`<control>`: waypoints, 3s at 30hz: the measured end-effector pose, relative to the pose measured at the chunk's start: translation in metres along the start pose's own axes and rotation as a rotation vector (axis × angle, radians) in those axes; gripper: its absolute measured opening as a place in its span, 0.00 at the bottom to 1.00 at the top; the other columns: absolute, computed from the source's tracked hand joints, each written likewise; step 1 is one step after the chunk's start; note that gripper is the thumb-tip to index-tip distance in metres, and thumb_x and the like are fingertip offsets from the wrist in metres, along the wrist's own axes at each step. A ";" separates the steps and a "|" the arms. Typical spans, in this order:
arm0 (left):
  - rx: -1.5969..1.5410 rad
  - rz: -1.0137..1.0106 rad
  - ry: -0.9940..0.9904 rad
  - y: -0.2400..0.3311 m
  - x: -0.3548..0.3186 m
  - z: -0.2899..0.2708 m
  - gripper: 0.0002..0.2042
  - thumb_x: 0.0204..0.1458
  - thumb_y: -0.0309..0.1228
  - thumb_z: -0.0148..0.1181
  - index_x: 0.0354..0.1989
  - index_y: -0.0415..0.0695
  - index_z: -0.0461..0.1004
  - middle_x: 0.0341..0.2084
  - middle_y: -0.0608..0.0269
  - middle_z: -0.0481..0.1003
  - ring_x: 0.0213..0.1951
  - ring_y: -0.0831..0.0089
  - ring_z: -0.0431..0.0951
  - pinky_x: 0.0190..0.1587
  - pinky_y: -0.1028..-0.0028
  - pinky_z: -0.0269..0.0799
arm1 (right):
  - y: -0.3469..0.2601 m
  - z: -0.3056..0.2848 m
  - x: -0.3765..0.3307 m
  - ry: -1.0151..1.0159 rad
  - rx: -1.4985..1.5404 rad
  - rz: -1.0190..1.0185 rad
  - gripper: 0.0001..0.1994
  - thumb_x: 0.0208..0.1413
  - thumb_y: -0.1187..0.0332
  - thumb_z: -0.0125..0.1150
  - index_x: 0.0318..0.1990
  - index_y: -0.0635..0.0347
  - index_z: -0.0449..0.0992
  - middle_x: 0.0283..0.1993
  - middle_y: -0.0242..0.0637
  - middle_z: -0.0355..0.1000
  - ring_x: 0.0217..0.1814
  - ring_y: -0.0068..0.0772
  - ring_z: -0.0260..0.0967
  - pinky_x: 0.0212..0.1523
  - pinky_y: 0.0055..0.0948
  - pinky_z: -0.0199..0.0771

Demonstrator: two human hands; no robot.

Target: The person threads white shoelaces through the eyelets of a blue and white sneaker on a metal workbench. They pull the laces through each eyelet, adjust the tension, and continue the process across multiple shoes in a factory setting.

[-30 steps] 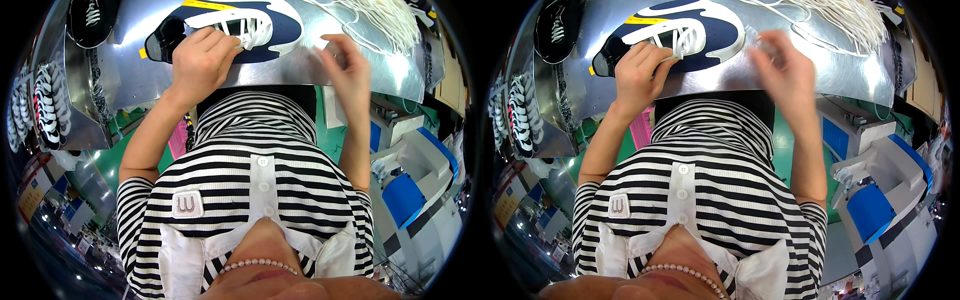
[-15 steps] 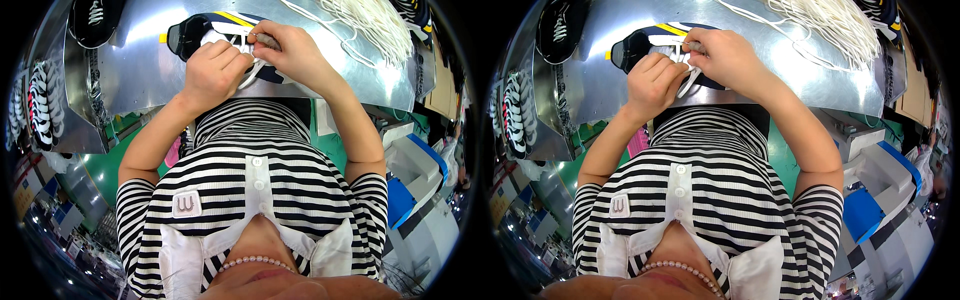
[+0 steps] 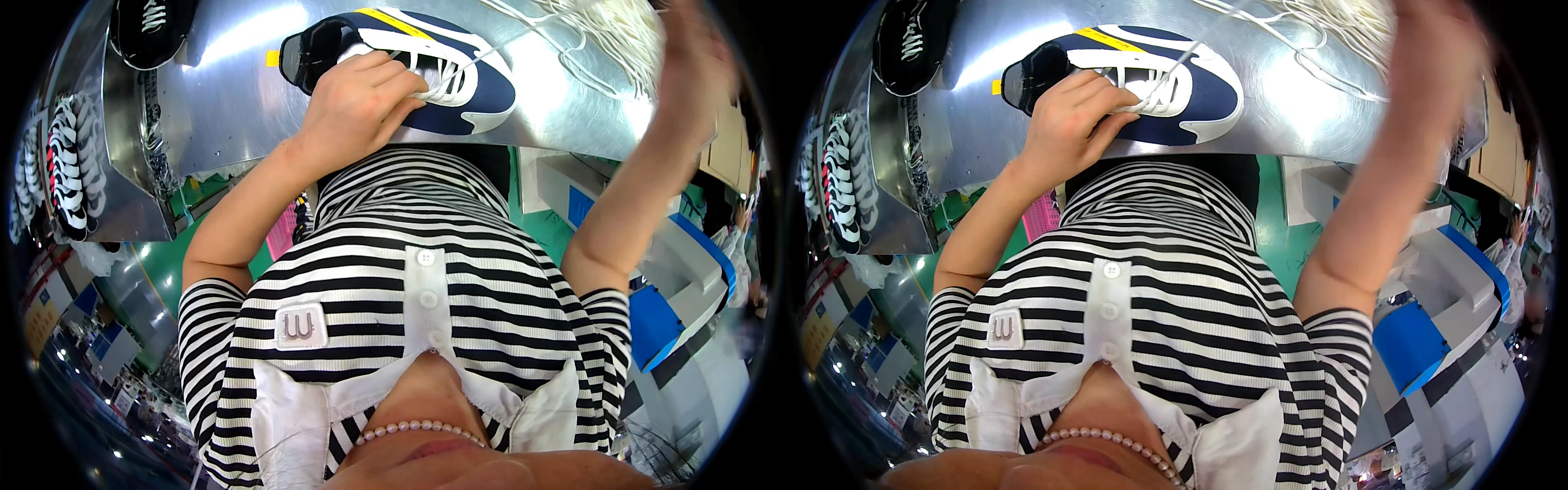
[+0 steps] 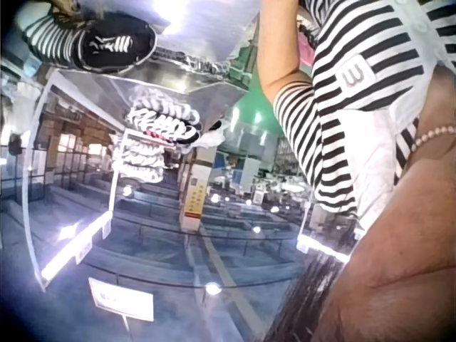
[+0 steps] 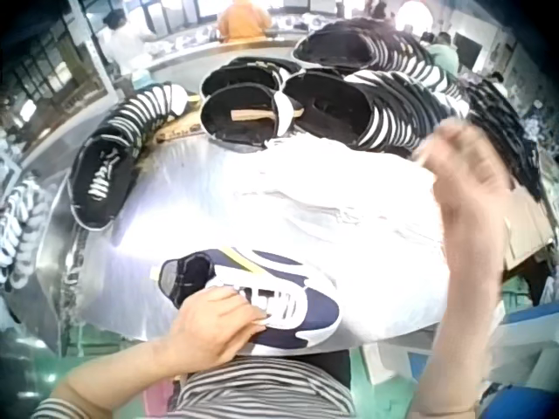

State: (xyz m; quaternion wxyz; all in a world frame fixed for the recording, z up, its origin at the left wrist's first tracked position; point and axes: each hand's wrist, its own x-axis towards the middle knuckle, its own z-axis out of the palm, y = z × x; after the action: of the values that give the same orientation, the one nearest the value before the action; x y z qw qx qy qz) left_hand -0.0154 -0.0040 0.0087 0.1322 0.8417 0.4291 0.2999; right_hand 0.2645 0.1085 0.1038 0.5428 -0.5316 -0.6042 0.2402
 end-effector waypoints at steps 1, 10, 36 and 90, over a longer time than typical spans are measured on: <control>-0.043 -0.031 0.002 0.001 0.002 -0.002 0.11 0.47 0.26 0.68 0.40 0.42 0.77 0.27 0.60 0.76 0.31 0.63 0.77 0.35 0.69 0.73 | 0.017 0.018 -0.030 -0.161 0.151 0.061 0.09 0.58 0.68 0.65 0.44 0.57 0.78 0.35 0.26 0.73 0.37 0.17 0.67 0.44 0.17 0.69; -0.337 -0.655 0.009 -0.005 0.009 -0.007 0.25 0.64 0.42 0.53 0.64 0.40 0.58 0.26 0.49 0.78 0.32 0.55 0.80 0.38 0.63 0.74 | 0.040 0.099 -0.100 -0.584 0.356 0.294 0.10 0.56 0.73 0.66 0.44 0.62 0.77 0.39 0.29 0.77 0.40 0.16 0.73 0.42 0.17 0.73; -0.365 -0.641 0.287 0.002 0.004 0.018 0.20 0.50 0.23 0.69 0.53 0.41 0.74 0.39 0.63 0.79 0.39 0.80 0.79 0.42 0.79 0.76 | 0.024 0.077 -0.093 -0.811 -0.356 -0.307 0.06 0.57 0.69 0.61 0.39 0.61 0.74 0.27 0.40 0.77 0.29 0.41 0.76 0.28 0.33 0.73; -0.107 -0.495 -0.018 0.022 -0.013 -0.026 0.11 0.56 0.24 0.62 0.48 0.38 0.74 0.35 0.58 0.79 0.34 0.73 0.79 0.39 0.75 0.74 | 0.030 0.065 -0.152 -0.681 0.195 0.517 0.09 0.53 0.67 0.70 0.39 0.62 0.83 0.29 0.31 0.79 0.30 0.15 0.71 0.32 0.18 0.70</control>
State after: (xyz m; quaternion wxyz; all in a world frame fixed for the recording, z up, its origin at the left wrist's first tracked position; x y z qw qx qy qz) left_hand -0.0230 -0.0284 0.0353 0.2501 0.7055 0.6043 0.2730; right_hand 0.1934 -0.0005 -0.0023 0.2822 -0.5021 -0.5702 0.5857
